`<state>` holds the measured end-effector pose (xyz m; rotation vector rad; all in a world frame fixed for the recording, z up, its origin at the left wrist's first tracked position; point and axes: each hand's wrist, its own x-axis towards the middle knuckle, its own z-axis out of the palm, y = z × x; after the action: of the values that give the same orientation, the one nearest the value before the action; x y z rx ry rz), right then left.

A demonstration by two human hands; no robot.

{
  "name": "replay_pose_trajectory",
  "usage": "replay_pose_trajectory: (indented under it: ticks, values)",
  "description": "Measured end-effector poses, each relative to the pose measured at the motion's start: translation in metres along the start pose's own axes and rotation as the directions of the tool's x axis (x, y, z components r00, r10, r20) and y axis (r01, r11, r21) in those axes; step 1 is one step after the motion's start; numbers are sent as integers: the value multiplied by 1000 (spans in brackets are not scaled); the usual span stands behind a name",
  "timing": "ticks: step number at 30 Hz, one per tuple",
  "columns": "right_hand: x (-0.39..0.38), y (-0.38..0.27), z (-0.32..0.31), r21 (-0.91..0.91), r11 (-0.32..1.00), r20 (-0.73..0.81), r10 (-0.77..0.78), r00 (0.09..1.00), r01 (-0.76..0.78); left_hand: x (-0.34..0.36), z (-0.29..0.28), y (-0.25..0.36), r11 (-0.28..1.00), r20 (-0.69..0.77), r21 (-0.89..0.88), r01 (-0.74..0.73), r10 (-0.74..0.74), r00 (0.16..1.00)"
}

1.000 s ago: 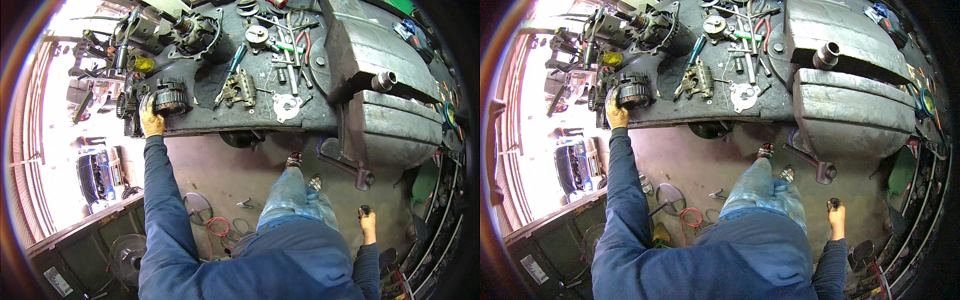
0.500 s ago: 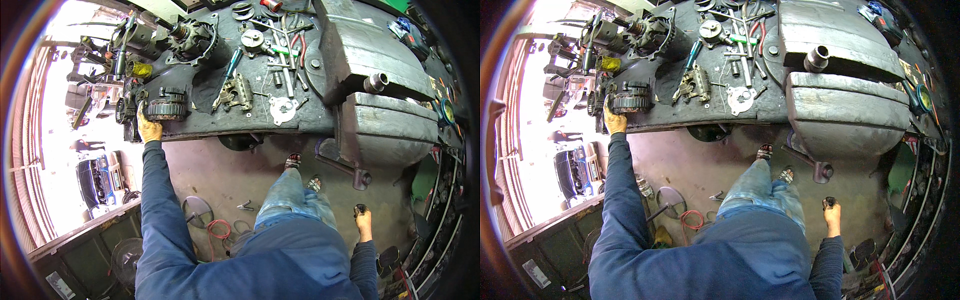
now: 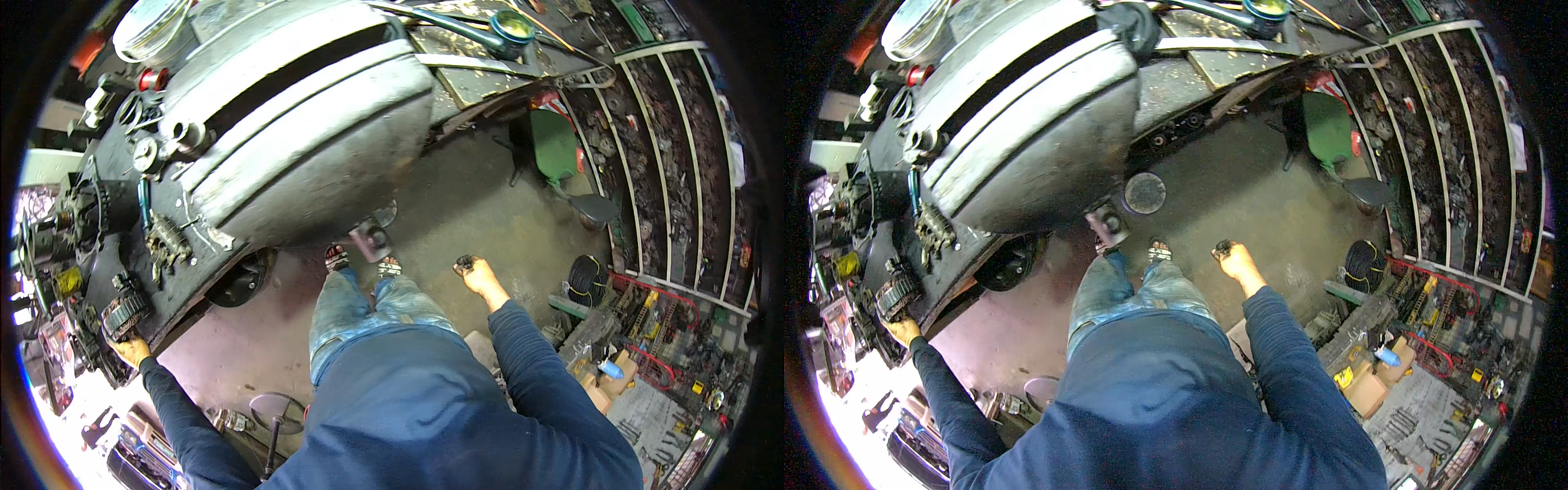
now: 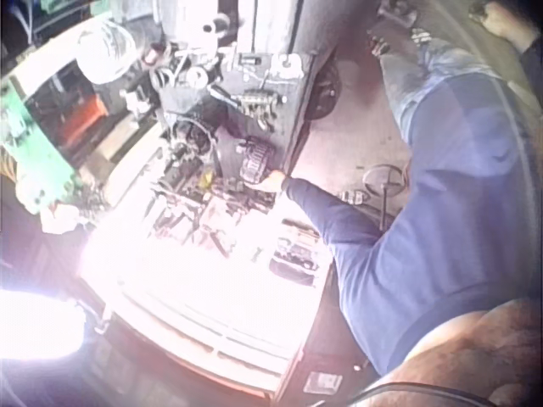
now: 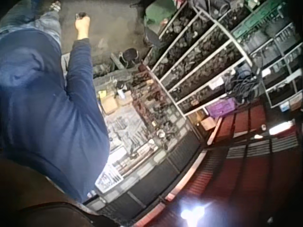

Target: The person disassembles a cylindrical mechanical component on a workbench, using a hammer to remove internal parts. They separate the housing from the inner assembly, inspect the pieces, and place them on the table.

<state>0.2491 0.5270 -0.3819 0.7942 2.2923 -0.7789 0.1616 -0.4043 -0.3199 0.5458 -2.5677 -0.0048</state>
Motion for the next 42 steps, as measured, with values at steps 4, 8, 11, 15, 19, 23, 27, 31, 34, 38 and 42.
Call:
replay_pose_trajectory:
  ticks: [4, 8, 11, 15, 19, 23, 27, 31, 34, 38, 42]
  values:
    - [11, 15, 1, 115, 993, -22, 42, 999, -40, -3, 19, -29, 992, -24, 67, 110, -109, 994]
    - [20, 30, -7, 193, 979, -44, 73, 996, -63, -2, 15, -25, 981, 85, 193, -13, -4, 996]
    - [29, 38, -26, 130, 991, -123, 37, 992, -21, -4, 8, -14, 963, 142, 94, 251, -262, 954]
    - [58, 39, -77, 188, 981, -163, -16, 987, 47, -8, 1, 6, 900, 110, 213, 379, -408, 906]
    - [99, 12, -164, 176, 960, -202, -181, 963, 218, -34, -13, 46, 809, 139, 207, 550, -581, 802]
    - [125, -76, -268, -175, 793, -408, -597, 690, 583, -113, -25, 133, 695, 199, 465, 548, -685, 701]
    - [125, -218, -321, -400, 310, -385, -911, 149, 862, -256, -19, 276, 887, 547, 218, 407, -456, 702]
    - [155, -356, -321, -645, 332, -280, -941, 192, 688, -405, -43, 430, 769, 803, -2, 639, -380, 459]
    - [180, -401, -314, -571, 482, -226, -871, 437, 665, -479, -93, 490, 849, 847, 62, 525, -323, 423]
    - [205, -432, -313, -387, 623, 98, -705, 702, 680, -546, -153, 511, 573, 875, 128, 810, -450, 180]
    - [210, -445, -310, -60, 670, 200, -718, 666, 740, -579, -174, 520, 576, 871, 267, 772, -487, 62]
